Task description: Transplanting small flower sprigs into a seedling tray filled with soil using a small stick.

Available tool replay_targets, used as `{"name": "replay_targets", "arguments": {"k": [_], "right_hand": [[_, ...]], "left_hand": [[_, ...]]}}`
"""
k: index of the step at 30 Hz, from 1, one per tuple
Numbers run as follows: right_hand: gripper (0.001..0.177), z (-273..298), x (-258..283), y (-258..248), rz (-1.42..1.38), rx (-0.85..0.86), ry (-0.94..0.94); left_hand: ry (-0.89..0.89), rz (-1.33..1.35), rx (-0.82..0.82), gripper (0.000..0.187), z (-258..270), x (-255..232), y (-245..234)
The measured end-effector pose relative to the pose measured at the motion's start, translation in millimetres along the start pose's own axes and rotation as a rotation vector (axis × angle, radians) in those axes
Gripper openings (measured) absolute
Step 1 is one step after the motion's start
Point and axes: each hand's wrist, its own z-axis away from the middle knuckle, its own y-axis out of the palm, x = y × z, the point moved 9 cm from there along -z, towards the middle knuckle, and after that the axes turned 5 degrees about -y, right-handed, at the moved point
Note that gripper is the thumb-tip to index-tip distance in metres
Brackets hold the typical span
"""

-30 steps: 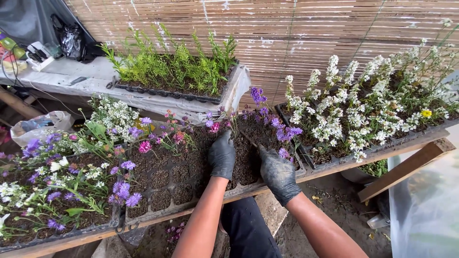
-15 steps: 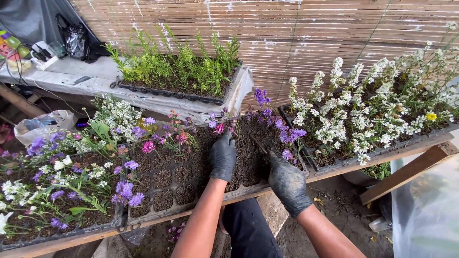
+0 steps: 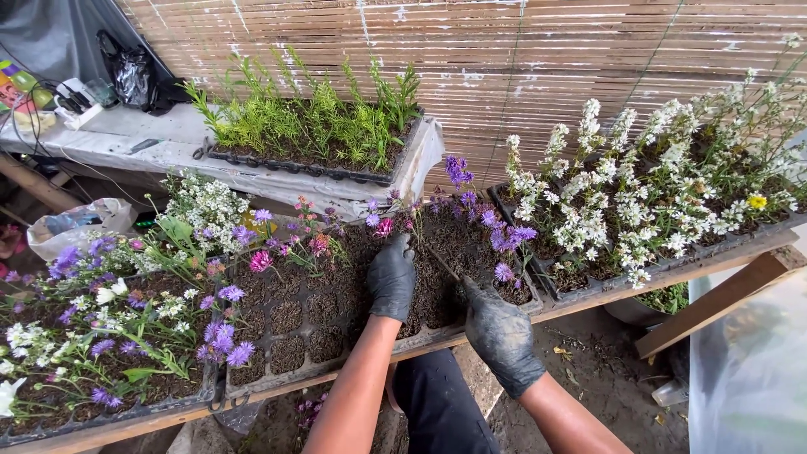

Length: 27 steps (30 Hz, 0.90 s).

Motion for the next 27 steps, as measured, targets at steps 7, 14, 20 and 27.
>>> {"name": "replay_targets", "arguments": {"k": [7, 14, 20, 27], "right_hand": [[0.057, 9, 11, -6, 0.148, -0.145, -0.234], [0.064, -7, 12, 2, 0.028, 0.058, -0.005], [0.062, -18, 21, 30, -0.07, 0.052, -0.097], [0.062, -28, 39, 29, -0.116, 0.096, -0.15]], "left_hand": [[0.172, 0.178, -0.122, 0.03, 17, -6, -13], [0.119, 0.114, -0.038, 0.028, -8, -7, 7], [-0.068, 0.063, 0.072, 0.048, -8, -7, -2], [-0.145, -0.045, 0.133, 0.057, -7, -6, -5]]}}
